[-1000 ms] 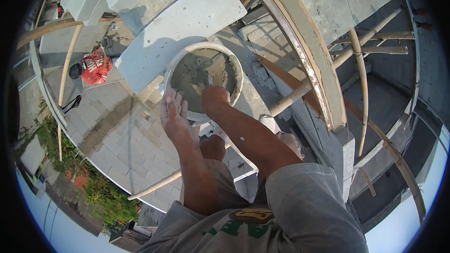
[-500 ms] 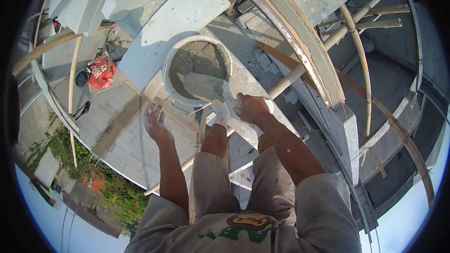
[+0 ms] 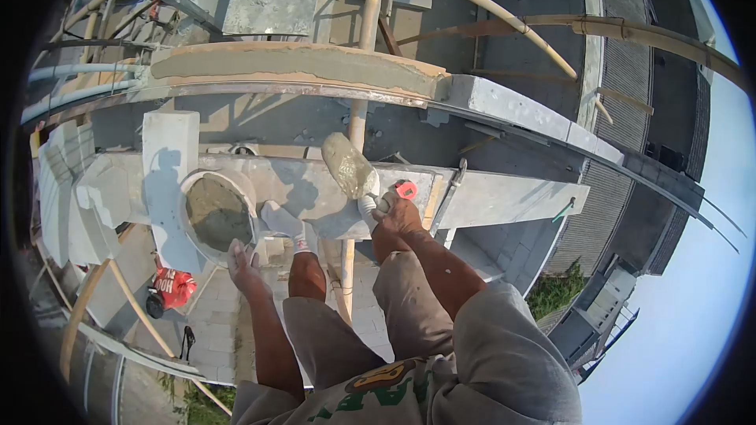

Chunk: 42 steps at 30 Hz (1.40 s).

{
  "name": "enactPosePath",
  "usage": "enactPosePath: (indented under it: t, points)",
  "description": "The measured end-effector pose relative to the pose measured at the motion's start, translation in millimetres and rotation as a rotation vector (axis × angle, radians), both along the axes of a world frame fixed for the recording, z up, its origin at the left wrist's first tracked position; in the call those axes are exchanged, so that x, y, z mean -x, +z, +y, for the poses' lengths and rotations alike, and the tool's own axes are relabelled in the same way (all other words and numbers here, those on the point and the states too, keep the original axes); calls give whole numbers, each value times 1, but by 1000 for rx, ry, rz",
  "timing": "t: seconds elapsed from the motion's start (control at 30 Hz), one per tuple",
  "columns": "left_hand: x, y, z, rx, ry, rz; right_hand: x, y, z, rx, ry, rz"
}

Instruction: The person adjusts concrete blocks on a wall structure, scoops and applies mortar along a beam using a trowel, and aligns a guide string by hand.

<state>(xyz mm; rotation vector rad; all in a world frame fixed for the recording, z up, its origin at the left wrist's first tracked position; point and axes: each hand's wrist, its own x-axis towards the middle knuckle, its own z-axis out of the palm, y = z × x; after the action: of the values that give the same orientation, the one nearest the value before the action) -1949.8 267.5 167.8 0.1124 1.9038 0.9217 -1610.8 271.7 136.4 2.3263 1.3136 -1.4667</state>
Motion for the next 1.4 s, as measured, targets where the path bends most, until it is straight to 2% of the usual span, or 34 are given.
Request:
enactPosePath:
  t: [0.03, 0.07, 0.13, 0.2, 0.3, 0.33, 0.47, 0.6, 0.67, 0.87, 1.0, 1.4]
  points:
    - [-11, -2, 2, -16, -36, -32, -13, -4, -2, -61, -74, -51]
    - [-20, -6, -1, -30, -71, -66, -29, -11, 0, 23, -211, -65]
    - [-36, -8, 0, -6, -139, -76, -65, -52, -9, 10, -426, -53]
    - [-49, -7, 7, 72, -219, -26, -99, -75, -4, 11, -714, 103]
    - [-48, -21, 6, 96, -336, 20, -141, -83, 24, -61, -982, 313]
    - [-49, -25, 5, 90, -360, 28, -158, -95, 28, -138, -997, 369]
    - [-74, -17, 23, 169, -425, 110, -220, -73, 41, -52, -1005, 494]
    - [-109, -22, 31, 180, -522, 82, -256, -71, 33, -75, -905, 396]
    - [-126, -23, 31, 179, -558, 61, -260, -70, 33, -110, -856, 328]
    - [-167, -15, 24, 157, -679, -66, -270, -59, 26, -142, -874, 363]
    - [-167, -23, 13, 204, -654, -140, -277, -44, 23, -120, -847, 368]
    - [-146, -26, -3, 348, -620, -45, -273, -7, -1, -60, -781, 276]
